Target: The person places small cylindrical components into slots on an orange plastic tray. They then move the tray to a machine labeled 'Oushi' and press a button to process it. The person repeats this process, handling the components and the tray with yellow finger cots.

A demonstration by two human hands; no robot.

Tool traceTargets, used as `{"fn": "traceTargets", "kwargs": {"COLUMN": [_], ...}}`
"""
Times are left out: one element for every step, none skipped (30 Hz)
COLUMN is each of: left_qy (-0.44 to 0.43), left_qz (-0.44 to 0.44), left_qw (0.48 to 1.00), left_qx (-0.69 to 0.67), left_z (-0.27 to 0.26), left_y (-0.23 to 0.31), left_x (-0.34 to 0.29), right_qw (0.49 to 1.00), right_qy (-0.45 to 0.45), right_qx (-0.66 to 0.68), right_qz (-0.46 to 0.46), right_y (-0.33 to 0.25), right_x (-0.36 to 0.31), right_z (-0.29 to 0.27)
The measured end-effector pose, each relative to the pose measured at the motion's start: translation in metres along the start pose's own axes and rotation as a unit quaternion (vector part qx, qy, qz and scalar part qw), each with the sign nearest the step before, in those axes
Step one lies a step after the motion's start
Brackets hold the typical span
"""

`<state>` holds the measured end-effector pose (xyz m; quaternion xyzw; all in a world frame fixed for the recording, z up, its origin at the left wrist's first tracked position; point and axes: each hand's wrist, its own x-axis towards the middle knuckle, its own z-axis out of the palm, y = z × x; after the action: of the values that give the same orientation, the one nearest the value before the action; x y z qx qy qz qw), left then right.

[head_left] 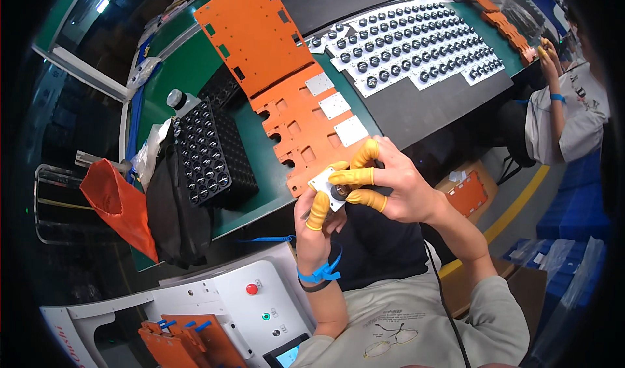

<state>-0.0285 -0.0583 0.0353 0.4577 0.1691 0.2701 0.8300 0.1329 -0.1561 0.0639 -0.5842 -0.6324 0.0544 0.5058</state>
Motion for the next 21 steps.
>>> {"fn": "traceTargets", "kwargs": {"left_qy": [-0.007,-0.014,-0.018,-0.024,-0.032,-0.021,-0.010,0.003,0.024,0.045,0.066,0.104,0.114,0.121,0.116,0.112,0.123,0.134,0.144,0.136,0.129], "left_qz": [-0.008,-0.015,-0.015,-0.016,-0.016,-0.008,-0.001,0.008,0.019,0.029,0.040,0.040,0.058,0.077,0.088,0.099,0.127,0.155,0.183,0.173,0.164], "left_qw": [1.000,1.000,1.000,1.000,0.999,1.000,1.000,1.000,0.999,0.998,0.997,0.994,0.991,0.989,0.989,0.988,0.982,0.975,0.965,0.967,0.968], "left_qx": [-0.009,-0.019,-0.005,0.008,0.020,0.019,0.018,0.017,0.019,0.021,0.024,0.019,0.032,0.046,0.039,0.031,0.061,0.091,0.119,0.129,0.139], "left_z": [-0.005,-0.008,-0.009,-0.010,-0.010,-0.008,-0.005,-0.003,0.001,0.006,0.013,0.020,0.027,0.036,0.038,0.040,0.043,0.049,0.051,0.052,0.053], "left_y": [-0.003,-0.004,-0.004,-0.002,-0.001,-0.002,-0.003,-0.004,-0.005,-0.006,-0.007,-0.006,-0.006,-0.004,-0.005,-0.006,-0.009,-0.015,-0.018,-0.016,-0.014], "left_x": [-0.001,-0.001,-0.001,-0.001,0.000,0.000,0.001,0.001,0.002,0.004,0.007,0.010,0.011,0.014,0.014,0.015,0.017,0.018,0.020,0.019,0.018], "right_qw": [1.000,1.000,1.000,1.000,1.000,0.999,0.999,0.999,0.999,0.998,0.997,0.996,0.995,0.994,0.989,0.983,0.975,0.968,0.964,0.960,0.955], "right_qy": [-0.001,-0.002,-0.006,-0.008,-0.011,-0.007,-0.004,-0.001,0.002,0.006,0.009,0.021,0.033,0.047,0.073,0.099,0.126,0.149,0.151,0.156,0.161], "right_qx": [0.001,0.003,-0.006,-0.016,-0.028,-0.031,-0.034,-0.036,-0.049,-0.062,-0.075,-0.082,-0.089,-0.098,-0.126,-0.154,-0.182,-0.201,-0.217,-0.233,-0.250], "right_qz": [0.003,0.006,0.004,0.002,0.001,0.004,0.008,0.010,0.012,0.014,0.016,0.013,0.010,0.006,0.003,0.000,-0.004,-0.006,-0.009,-0.014,-0.019], "right_y": [0.000,0.001,0.001,0.002,0.002,0.002,0.002,0.003,0.002,-0.001,-0.003,-0.005,-0.007,-0.009,-0.009,-0.008,-0.006,-0.005,-0.003,0.001,0.003], "right_x": [0.000,0.000,0.000,-0.001,-0.001,-0.003,-0.005,-0.005,-0.004,-0.003,-0.002,-0.001,0.000,0.002,0.002,-0.001,-0.001,0.000,-0.002,-0.002,-0.003], "right_z": [0.000,0.001,0.001,0.001,-0.001,-0.001,0.000,0.001,0.001,0.001,0.000,0.001,0.002,0.002,0.005,0.009,0.013,0.015,0.015,0.013,0.012]}}
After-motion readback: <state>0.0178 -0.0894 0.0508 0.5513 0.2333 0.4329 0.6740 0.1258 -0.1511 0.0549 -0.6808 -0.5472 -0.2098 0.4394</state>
